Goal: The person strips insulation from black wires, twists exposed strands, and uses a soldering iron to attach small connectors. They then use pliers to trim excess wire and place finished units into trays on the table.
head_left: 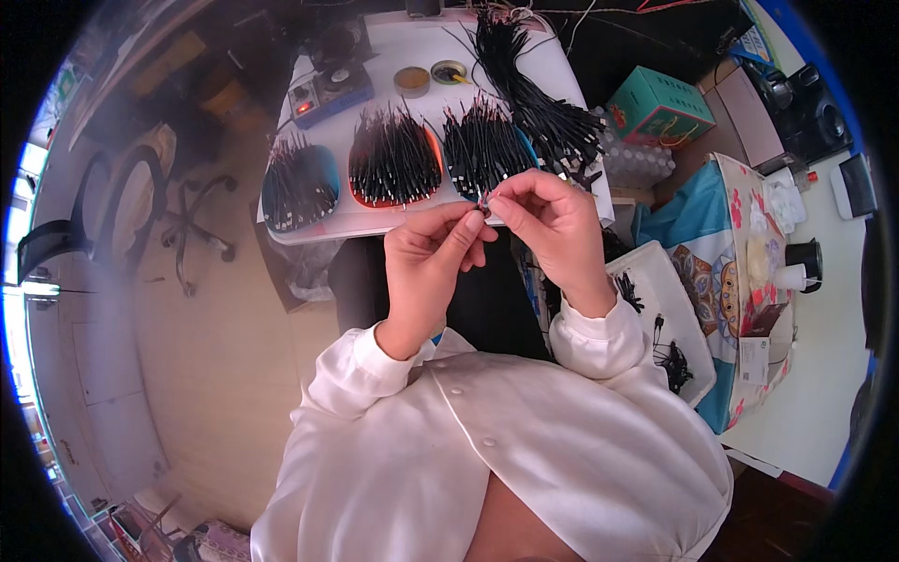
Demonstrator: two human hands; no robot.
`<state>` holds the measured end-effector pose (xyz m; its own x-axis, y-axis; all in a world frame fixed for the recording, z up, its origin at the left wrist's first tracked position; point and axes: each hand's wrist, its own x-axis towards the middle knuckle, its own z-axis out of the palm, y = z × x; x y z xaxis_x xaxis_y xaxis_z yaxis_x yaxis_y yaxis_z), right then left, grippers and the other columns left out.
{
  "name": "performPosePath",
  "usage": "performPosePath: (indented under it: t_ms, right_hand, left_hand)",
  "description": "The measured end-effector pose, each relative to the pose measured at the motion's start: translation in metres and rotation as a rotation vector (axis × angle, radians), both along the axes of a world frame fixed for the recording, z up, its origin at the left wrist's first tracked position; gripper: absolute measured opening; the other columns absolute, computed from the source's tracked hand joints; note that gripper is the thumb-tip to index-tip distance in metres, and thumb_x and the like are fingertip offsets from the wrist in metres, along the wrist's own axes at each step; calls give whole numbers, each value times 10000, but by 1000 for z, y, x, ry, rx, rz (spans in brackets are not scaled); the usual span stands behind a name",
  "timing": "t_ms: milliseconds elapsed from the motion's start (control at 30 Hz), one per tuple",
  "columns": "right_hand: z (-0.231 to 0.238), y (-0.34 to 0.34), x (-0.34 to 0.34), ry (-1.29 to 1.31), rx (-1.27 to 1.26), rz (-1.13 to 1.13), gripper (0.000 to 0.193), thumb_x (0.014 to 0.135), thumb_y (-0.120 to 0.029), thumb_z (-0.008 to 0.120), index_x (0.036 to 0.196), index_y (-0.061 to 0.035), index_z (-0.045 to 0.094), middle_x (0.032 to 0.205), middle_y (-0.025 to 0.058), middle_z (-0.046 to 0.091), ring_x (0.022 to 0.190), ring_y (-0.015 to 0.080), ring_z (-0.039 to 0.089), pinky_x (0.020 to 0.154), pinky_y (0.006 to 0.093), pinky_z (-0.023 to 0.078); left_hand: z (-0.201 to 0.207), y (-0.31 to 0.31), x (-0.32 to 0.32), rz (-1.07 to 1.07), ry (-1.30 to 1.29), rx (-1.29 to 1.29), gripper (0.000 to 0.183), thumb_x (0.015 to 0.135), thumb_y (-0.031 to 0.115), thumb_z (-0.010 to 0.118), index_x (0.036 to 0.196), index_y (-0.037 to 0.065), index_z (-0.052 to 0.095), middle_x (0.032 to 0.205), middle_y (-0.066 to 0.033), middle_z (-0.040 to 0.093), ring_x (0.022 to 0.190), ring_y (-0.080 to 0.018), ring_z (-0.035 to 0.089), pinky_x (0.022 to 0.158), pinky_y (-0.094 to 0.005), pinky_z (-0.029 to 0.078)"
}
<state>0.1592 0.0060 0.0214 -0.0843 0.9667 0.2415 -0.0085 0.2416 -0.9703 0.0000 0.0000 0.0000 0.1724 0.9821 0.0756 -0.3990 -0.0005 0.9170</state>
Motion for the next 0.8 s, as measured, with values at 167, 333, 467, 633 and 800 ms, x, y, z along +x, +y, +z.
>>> performPosePath:
  t_ms: [167, 333, 467, 633, 800]
  right_hand:
    - [-3, -6, 2, -227, 44, -65, 80, 890, -56, 668, 925, 11, 640, 893, 47, 653, 776, 82, 611, 711, 211, 482]
    - [-19, -1, -1, 432, -237, 159, 76, 917, -70, 626, 954, -5, 613, 875, 43, 648, 777, 90, 607, 692, 219, 481]
    - [-20, 2, 4, 599, -391, 293, 89, 927, -74, 603, 994, -19, 582, 931, 42, 633, 832, 102, 609, 736, 239, 509]
    - [-24, 9, 23, 569, -477, 455, 112, 913, -91, 627, 986, -26, 572, 926, 35, 609, 854, 112, 614, 760, 237, 514]
    - [-48, 36, 41, 369, -517, 461, 171, 910, -120, 639, 1030, -6, 599, 927, 18, 629, 843, 111, 612, 780, 267, 511]
  left_hand:
    - [-3, -2, 0, -54, -11, -81, 155, 938, 82, 610, 1004, -36, 684, 778, -63, 684, 572, -61, 513, 505, -183, 384]
    - [-7, 2, -3, -202, -306, -221, 143, 941, 65, 591, 978, -43, 677, 762, -61, 646, 581, -65, 457, 502, -194, 330]
    - [-13, 9, -6, -329, -402, -269, 144, 948, 55, 572, 972, -47, 671, 772, -68, 636, 621, -74, 468, 518, -194, 322]
    - [-14, 12, -11, -411, -140, -246, 149, 950, 69, 575, 966, -47, 669, 761, -56, 626, 608, -65, 447, 515, -194, 318]
    - [-19, 14, -11, -352, 12, -240, 139, 939, 71, 602, 968, -47, 669, 736, -48, 614, 584, -52, 425, 493, -187, 300]
